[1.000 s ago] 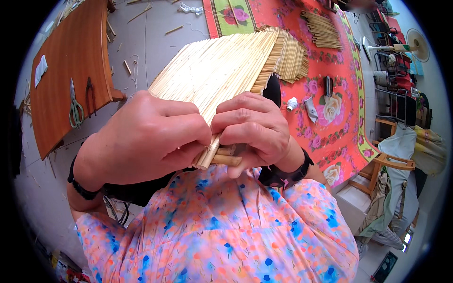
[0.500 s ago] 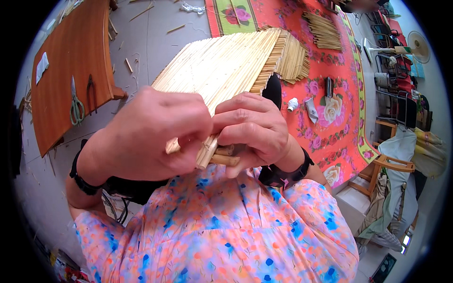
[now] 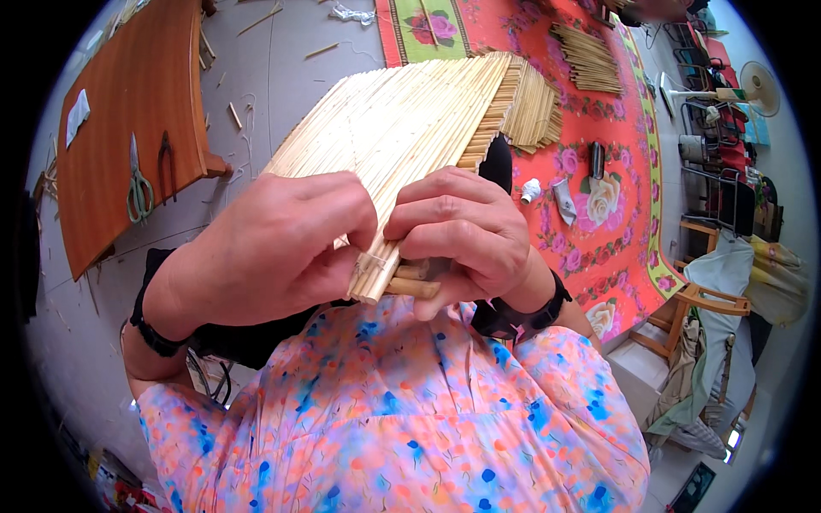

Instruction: The person sits on the floor and weaves a bamboo mat by threading a white string through the ends of bamboo strips. They use scissors to trim excess string and a knife to adjust the bamboo edges, repeating the process to secure the mat's structure.

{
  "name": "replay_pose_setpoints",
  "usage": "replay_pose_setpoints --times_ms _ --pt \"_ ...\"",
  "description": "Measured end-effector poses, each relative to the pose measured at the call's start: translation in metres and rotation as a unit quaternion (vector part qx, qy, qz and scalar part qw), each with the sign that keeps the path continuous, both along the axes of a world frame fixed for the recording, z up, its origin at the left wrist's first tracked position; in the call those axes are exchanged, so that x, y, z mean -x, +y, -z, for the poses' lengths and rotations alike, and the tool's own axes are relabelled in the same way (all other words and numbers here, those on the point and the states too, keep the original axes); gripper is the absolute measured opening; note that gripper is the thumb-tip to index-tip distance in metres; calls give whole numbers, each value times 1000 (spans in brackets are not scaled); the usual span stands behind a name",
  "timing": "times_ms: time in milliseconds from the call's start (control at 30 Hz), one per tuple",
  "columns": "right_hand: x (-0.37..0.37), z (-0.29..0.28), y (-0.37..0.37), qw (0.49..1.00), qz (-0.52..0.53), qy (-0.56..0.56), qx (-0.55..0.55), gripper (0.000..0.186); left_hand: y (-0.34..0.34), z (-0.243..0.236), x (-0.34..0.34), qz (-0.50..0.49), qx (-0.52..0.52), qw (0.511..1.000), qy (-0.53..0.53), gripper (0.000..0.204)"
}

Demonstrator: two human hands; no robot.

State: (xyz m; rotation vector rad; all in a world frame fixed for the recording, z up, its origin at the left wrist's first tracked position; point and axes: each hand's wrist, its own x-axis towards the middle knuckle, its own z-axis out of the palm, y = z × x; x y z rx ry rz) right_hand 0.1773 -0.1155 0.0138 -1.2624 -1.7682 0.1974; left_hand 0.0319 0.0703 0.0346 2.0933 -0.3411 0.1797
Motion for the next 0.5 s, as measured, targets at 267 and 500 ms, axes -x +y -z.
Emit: replay_pose_setpoints --times_ms 267,500 --pt "0 -2 1 1000 5 -4 0 55 8 -7 1 18 19 999 -34 11" --pt "1 -7 4 1000 -6 -22 14 52 11 -17 12 0 -50 997 -50 9"
